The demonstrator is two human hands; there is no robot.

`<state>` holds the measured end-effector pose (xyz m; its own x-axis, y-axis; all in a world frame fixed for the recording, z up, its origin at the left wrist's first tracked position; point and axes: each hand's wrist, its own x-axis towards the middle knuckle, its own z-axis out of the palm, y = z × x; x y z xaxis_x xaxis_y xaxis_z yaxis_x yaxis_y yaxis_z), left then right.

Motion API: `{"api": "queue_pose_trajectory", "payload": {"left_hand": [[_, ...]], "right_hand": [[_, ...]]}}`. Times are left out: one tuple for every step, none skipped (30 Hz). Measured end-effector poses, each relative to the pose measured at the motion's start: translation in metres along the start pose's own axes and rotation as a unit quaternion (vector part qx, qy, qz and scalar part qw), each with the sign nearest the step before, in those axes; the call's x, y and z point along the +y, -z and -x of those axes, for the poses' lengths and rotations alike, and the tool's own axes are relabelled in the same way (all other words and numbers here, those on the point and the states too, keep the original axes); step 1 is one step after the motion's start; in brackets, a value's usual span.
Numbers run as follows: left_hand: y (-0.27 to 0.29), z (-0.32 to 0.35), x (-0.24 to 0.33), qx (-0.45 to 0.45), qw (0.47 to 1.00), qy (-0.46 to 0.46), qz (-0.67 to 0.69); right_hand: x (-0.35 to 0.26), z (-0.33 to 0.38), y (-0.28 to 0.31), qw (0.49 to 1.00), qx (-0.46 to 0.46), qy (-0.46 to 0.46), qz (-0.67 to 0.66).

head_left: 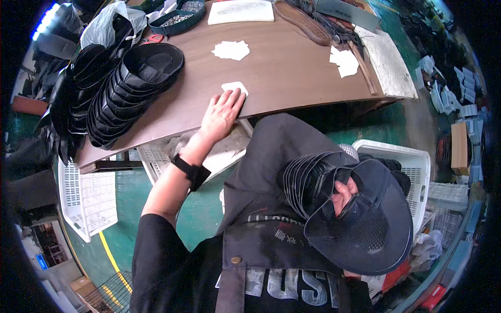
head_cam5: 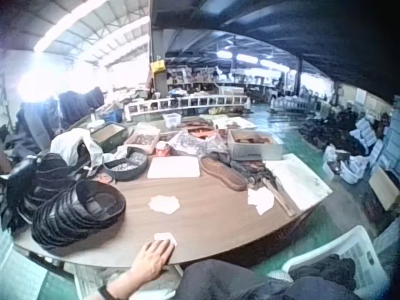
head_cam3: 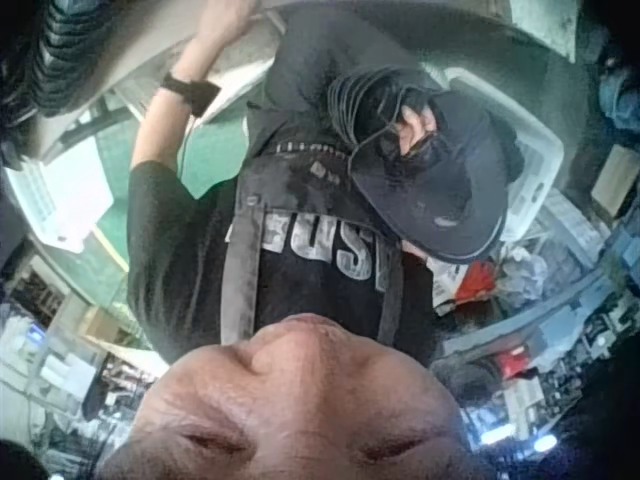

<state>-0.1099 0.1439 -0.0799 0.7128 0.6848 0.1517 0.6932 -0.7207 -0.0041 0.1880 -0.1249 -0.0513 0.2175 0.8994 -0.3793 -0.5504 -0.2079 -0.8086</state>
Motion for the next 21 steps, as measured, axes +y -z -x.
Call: {"api": "queue_pose_trajectory", "payload": {"left_hand": [[0.003,0.004,0.007,-0.014,0.999,0.024,-0.036],[-0.002,0.010,0.011,0.093,0.995,-0.006,-0.034],[0.000,0.015,0.008,0.092,0.995,-0.009,-0.033],[0.000,0.019,0.008,0.102,0.994,-0.001,0.028],[0.001,0.021,0.008,0.111,0.990,0.007,0.090],[0.005,0.019,0.013,0.172,0.977,0.016,0.122],[0.011,0.018,0.020,0.197,0.958,0.039,0.206],[0.017,0.012,0.035,0.175,0.916,0.100,0.346],[0.032,0.011,0.054,0.142,0.856,0.164,0.469],[0.051,0.010,0.077,0.106,0.844,0.171,0.497],[0.076,0.010,0.102,0.071,0.828,0.179,0.526],[0.090,0.013,0.120,0.031,0.814,0.122,0.566],[0.101,0.014,0.134,-0.009,0.795,0.062,0.603],[0.108,0.015,0.142,-0.070,0.782,0.049,0.617],[0.117,0.014,0.149,-0.130,0.763,0.027,0.632],[0.120,0.014,0.156,-0.162,0.699,0.040,0.695],[0.122,0.014,0.161,-0.193,0.628,0.053,0.752],[0.116,0.016,0.164,-0.196,0.659,0.088,0.721],[0.111,0.021,0.165,-0.195,0.658,0.087,0.722],[0.107,0.028,0.166,-0.218,0.695,0.116,0.676],[0.105,0.036,0.166,-0.240,0.727,0.144,0.626]], "right_hand": [[0.003,-0.002,0.000,1.000,0.004,0.000,-0.002],[0.006,-0.005,-0.002,1.000,0.022,-0.012,0.016],[0.006,-0.008,-0.005,0.998,0.038,-0.025,0.035],[0.004,-0.013,-0.016,0.998,0.037,-0.027,0.050],[-0.004,-0.011,-0.026,0.991,0.049,-0.053,0.115],[-0.006,-0.018,-0.029,0.988,0.020,-0.066,0.140],[-0.007,-0.021,-0.028,0.983,-0.009,-0.080,0.164],[-0.007,-0.022,-0.024,0.980,-0.017,-0.073,0.186],[-0.004,-0.024,-0.026,0.976,-0.032,-0.070,0.203],[-0.006,-0.027,-0.029,0.982,-0.067,-0.045,0.171],[-0.007,-0.022,-0.030,0.982,-0.059,-0.045,0.173],[-0.009,-0.017,-0.032,0.982,-0.054,-0.041,0.179],[-0.012,-0.014,-0.034,0.981,-0.048,-0.037,0.185],[-0.006,-0.016,-0.034,0.980,-0.051,-0.038,0.188],[-0.008,-0.013,-0.036,0.979,-0.047,-0.035,0.193],[-0.010,-0.010,-0.038,0.979,-0.043,-0.032,0.199],[-0.012,-0.007,-0.039,0.978,-0.039,-0.029,0.204],[-0.014,-0.004,-0.040,0.977,-0.035,-0.025,0.210],[-0.015,-0.001,-0.040,0.976,-0.031,-0.022,0.215],[-0.016,0.001,-0.041,0.975,-0.027,-0.020,0.220],[-0.016,0.002,-0.041,0.974,-0.023,-0.018,0.225]]}}
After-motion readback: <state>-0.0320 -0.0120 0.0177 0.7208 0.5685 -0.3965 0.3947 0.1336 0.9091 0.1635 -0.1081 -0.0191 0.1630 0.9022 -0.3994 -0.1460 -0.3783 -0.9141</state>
